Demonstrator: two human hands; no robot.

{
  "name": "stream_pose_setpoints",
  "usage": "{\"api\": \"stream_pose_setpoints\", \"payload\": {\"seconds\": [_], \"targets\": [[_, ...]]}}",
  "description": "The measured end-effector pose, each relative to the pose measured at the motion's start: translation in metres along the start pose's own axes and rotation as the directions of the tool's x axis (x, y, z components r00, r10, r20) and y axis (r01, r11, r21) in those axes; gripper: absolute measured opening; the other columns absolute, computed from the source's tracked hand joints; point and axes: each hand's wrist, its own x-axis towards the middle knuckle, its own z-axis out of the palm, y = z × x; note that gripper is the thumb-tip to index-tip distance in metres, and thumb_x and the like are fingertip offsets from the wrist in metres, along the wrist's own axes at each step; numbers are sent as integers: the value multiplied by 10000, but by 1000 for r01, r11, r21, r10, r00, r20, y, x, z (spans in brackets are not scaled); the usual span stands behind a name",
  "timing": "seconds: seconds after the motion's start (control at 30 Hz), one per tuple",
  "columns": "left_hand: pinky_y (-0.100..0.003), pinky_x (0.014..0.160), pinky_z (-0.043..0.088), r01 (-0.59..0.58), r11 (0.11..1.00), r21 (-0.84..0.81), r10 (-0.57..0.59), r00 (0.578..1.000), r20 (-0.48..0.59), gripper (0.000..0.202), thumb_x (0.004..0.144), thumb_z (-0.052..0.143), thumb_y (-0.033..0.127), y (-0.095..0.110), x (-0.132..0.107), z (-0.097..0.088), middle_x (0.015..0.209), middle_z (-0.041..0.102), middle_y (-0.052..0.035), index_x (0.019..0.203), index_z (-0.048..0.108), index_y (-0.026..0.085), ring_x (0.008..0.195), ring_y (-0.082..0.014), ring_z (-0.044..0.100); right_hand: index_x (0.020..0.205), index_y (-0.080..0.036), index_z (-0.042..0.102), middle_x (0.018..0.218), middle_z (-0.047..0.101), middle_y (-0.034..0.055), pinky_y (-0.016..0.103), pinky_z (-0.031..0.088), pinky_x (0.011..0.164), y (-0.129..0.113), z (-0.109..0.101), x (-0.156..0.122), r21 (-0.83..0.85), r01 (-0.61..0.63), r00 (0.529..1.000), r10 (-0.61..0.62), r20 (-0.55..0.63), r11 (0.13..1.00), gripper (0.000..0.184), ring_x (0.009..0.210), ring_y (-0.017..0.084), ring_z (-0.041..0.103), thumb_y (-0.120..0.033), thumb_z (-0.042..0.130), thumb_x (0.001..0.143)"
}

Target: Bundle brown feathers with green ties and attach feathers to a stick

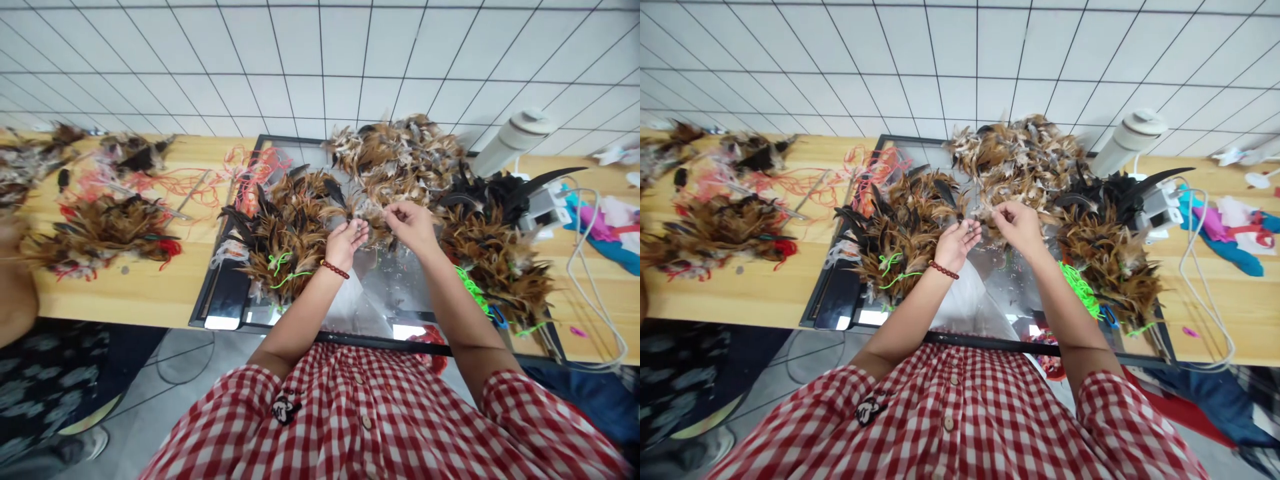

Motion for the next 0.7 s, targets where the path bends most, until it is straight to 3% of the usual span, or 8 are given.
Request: {"api": "stream_pose_setpoints", "payload": {"seconds": [0.07, 0.13, 0.3, 0.47, 0.57, 0.7], "targets": [[-345, 1045, 522, -17, 1000, -10, 18, 999, 30, 99, 904, 750, 181, -3, 0, 0, 853, 777, -51, 814, 731, 145, 970, -156, 755, 814, -177, 721, 728, 699, 35, 274, 410, 614, -5, 8, -5, 111, -8, 998, 1, 63, 994, 280, 618, 143, 554, -443, 636, 831], [-356, 1046, 523, -39, 999, -23, 40, 998, 41, 90, 844, 807, 171, -5, 0, 0, 834, 772, -41, 785, 744, 145, 965, -161, 749, 806, -178, 709, 737, 706, 40, 275, 420, 627, -8, 14, -9, 89, 42, 993, -51, 106, 995, 265, 631, 146, 569, -423, 615, 846], [-345, 1029, 532, -48, 999, -24, 48, 998, 40, 111, 752, 875, 150, -7, 0, 1, 777, 764, -15, 746, 764, 138, 875, -138, 727, 784, -184, 700, 743, 702, 61, 295, 384, 665, -15, 15, -16, -296, 246, 968, -215, 132, 923, 210, 690, 171, 587, -305, 560, 883], [-298, 945, 550, -32, 999, -21, 33, 999, 40, 149, 827, 799, 122, -10, -2, 3, 691, 721, 13, 706, 713, 133, 707, -91, 668, 855, -183, 745, 815, 730, 89, 328, 363, 710, -24, 9, -20, -518, 325, 938, -202, 282, 791, 248, 755, 208, 615, -296, 542, 940], [-259, 899, 535, -34, 999, -18, 34, 999, 1, 176, 905, 712, 108, -8, -3, 5, 733, 724, 15, 736, 679, 141, 691, -71, 655, 889, -195, 760, 850, 734, 79, 320, 377, 704, -22, 2, -16, -473, 270, 945, -137, 296, 839, 200, 777, 211, 624, -329, 613, 917], [-248, 847, 526, 1, 1000, 12, -2, 1000, 23, 141, 951, 695, 186, -3, -4, 5, 768, 730, -6, 819, 656, 152, 693, -79, 674, 948, -184, 759, 972, 745, 97, 334, 475, 786, -10, -1, -5, -219, 162, 976, -123, 181, 962, 186, 870, 216, 649, -303, 627, 895]]}}
